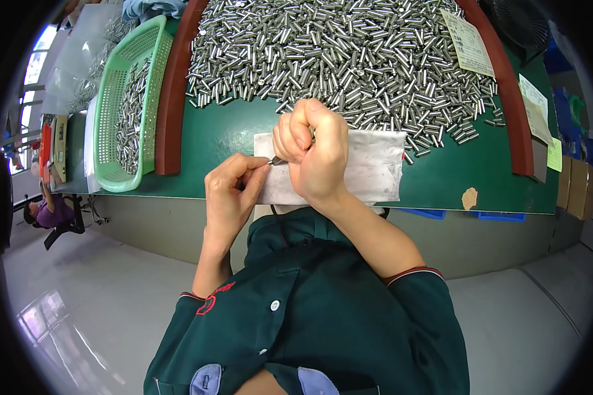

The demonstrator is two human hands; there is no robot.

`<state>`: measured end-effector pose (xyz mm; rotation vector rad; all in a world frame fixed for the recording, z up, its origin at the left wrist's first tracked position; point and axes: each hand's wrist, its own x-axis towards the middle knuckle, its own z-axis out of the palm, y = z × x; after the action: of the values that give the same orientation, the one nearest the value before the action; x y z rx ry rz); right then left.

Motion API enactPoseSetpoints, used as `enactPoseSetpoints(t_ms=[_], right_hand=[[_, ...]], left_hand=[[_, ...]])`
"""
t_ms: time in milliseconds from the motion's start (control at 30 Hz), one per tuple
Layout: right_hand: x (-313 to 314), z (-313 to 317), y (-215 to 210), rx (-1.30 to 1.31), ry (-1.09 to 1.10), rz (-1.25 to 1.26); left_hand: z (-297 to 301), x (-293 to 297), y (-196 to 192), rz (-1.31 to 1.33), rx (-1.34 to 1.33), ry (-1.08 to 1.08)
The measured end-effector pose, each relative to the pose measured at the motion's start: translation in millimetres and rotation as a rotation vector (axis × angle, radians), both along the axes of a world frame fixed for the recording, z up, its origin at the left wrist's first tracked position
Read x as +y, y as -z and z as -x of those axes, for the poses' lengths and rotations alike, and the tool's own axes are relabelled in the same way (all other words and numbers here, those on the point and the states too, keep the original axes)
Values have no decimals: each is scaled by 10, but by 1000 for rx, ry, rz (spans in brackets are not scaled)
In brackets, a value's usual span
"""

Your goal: Inspecting small cylindrical metal components using a handheld tool and sorting them at a factory workbench.

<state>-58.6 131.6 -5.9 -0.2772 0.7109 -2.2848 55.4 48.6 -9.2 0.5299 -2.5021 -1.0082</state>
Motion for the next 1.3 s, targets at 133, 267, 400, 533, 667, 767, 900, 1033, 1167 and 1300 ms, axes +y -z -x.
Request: enactPoseSetpoints(t_ms=[133, 267, 400, 533, 667, 767, 900, 1033, 1167, 1300], right_hand=[[-36, -38, -5, 89, 11, -20], [-91, -131, -46, 221, 48, -101], [-116, -166, -107, 252, 88, -132], [-53, -82, -3, 151, 77, -104], [-27, -86, -3, 125, 44, -80], [-36, -81, 36, 54, 61, -13], [-38, -60, 15, 57, 53, -1], [-48, -57, 13, 58, 52, -1], [-44, -43, 16, 47, 65, -12], [-40, -54, 8, 41, 60, -10]], left_hand=[[12, 18, -2, -48, -6, -15], [46, 13, -26, -73, -12, -8], [17, 19, -55, -46, 5, -15], [3, -33, -84, -48, -19, 2], [-75, -258, -94, -1265, 234, -26], [-61, -467, -55, -1486, 357, 51], [51, -633, -175, -1354, 359, -68], [250, -749, -135, -378, 146, -145], [387, -740, -141, 223, -43, -166], [376, -767, -83, 241, -67, -151]])
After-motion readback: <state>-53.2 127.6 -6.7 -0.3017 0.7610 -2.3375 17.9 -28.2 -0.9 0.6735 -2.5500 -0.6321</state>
